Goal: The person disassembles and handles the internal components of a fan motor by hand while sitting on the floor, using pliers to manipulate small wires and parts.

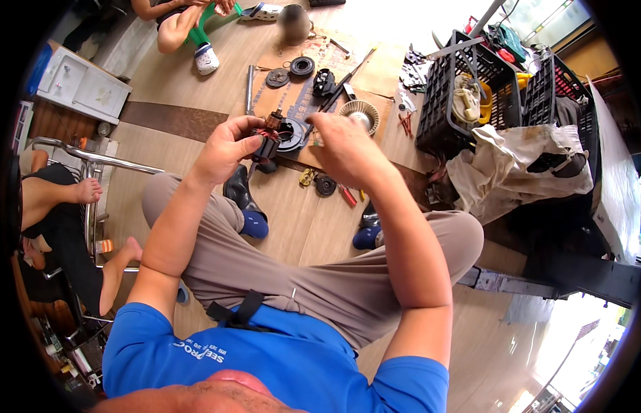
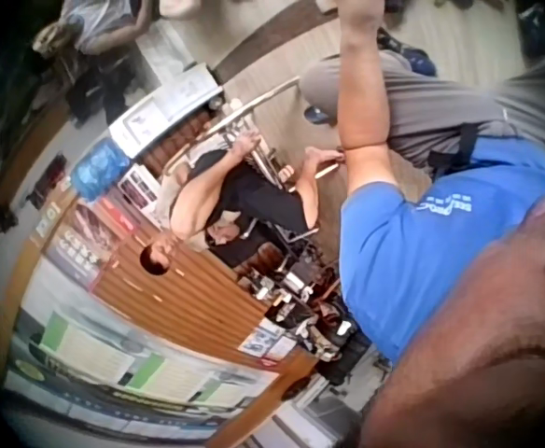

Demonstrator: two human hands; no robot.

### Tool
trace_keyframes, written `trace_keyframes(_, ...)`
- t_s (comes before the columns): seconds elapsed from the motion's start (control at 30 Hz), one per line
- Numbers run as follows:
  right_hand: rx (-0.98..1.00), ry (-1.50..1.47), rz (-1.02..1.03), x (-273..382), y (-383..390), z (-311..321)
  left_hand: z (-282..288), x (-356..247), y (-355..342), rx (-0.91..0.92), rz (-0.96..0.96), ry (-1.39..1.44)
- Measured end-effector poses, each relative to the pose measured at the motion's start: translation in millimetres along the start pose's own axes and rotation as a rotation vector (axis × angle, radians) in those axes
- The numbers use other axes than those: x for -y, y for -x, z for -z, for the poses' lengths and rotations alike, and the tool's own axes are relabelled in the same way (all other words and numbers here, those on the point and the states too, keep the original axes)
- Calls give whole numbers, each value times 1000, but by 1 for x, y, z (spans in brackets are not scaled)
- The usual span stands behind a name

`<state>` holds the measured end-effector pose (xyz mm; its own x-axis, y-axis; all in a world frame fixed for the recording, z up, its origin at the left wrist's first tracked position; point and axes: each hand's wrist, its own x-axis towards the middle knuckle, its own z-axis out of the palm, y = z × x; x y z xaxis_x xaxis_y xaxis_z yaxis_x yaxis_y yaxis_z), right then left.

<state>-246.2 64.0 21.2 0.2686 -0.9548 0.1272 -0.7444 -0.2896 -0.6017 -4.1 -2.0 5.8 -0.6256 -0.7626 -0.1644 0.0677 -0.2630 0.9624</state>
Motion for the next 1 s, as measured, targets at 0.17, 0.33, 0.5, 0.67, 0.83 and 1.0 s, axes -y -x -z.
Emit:
trace_keyframes(0.17, 5, -527, -8, 8, -9, -30, -5, -4, -1, 9, -35, -76)
trace_keyframes(0.33, -6, -628, -259, 18, -13, -34, -3, 0, 2, -27, -16, -134)
trace_keyframes(0.5, -78, -572, -174, 24, -15, -33, -5, 0, 3, -27, 16, -143)
trace_keyframes(0.67, -95, -494, -96, 26, -18, -31, -2, -1, 5, -19, 44, -247)
trace_keyframes(0.83, -132, -244, 64, 24, -18, -30, -4, 2, 2, -46, 47, -195)
trace_keyframes(1.0, -217, -6, 152, 34, -17, -42, -1, 8, -3, -128, 90, -15)
